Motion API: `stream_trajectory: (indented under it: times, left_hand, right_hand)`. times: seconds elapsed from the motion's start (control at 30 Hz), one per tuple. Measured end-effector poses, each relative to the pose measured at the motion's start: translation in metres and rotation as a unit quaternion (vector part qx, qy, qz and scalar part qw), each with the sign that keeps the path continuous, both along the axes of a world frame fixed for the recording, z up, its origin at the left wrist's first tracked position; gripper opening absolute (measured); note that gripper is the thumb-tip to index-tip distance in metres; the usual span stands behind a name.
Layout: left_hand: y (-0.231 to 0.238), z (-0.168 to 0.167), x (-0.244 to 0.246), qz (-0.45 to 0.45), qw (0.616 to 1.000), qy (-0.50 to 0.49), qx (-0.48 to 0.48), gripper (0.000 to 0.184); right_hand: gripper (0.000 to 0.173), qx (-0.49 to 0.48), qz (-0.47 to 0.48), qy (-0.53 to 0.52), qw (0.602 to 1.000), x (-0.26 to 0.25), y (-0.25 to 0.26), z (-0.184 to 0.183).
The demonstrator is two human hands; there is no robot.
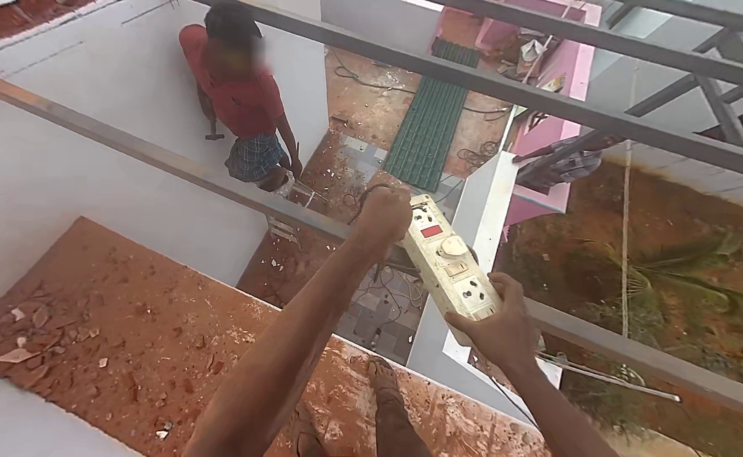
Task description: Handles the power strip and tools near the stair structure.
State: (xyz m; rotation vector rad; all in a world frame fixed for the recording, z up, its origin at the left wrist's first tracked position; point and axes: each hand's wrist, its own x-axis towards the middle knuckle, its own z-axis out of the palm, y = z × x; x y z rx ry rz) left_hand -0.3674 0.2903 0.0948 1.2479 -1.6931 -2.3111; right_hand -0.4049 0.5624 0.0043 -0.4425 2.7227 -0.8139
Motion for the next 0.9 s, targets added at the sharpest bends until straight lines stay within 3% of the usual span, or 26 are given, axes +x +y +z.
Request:
stream_trajectory:
  times: [0.17, 0.37, 0.53, 0.6, 0.7, 0.77, 0.8, 0.83, 0.9]
  left_hand:
    - [0.084, 0.016, -0.032, -0.138, 0.989, 0.003, 0.054, 0.038]
    - [0.181, 0.015, -0.058, -0.194, 0.973, 0.006, 0.127, 0.032]
    - [0.301, 0.032, -0.097, -0.288, 0.925, 0.053, 0.242, 0.027]
    - [0.345, 0.036, -0.110, -0.312, 0.907, 0.050, 0.279, 0.024]
    - [0.381, 0.036, -0.124, -0.330, 0.899, 0.052, 0.284, 0.027]
    - [0.400, 0.027, -0.126, -0.309, 0.903, 0.047, 0.295, 0.022]
    - [0.407, 0.022, -0.130, -0.289, 0.911, 0.046, 0.291, 0.020]
    - [0.415, 0.016, -0.130, -0.265, 0.920, 0.038, 0.286, 0.022]
    - [0.431, -0.003, -0.130, -0.215, 0.941, 0.012, 0.260, 0.025]
  right_hand:
    - [0.110, 0.035, -0.076, 0.005, 0.996, -0.013, 0.091, 0.005]
    - [0.105, 0.067, -0.155, -0.008, 0.986, -0.025, 0.173, 0.006]
    - [0.102, 0.107, -0.226, 0.053, 0.967, -0.069, 0.274, 0.017]
    - [0.094, 0.130, -0.254, 0.026, 0.958, -0.078, 0.295, 0.039]
    - [0.081, 0.136, -0.351, -0.112, 0.920, -0.104, 0.284, 0.087]
    - [0.083, 0.140, -0.378, -0.134, 0.905, -0.114, 0.322, 0.072]
    - [0.087, 0.134, -0.376, -0.097, 0.912, -0.123, 0.356, 0.049]
    - [0.090, 0.117, -0.379, 0.009, 0.918, -0.126, 0.396, 0.010]
    - [0.094, 0.090, -0.423, 0.064, 0.900, -0.139, 0.449, -0.023]
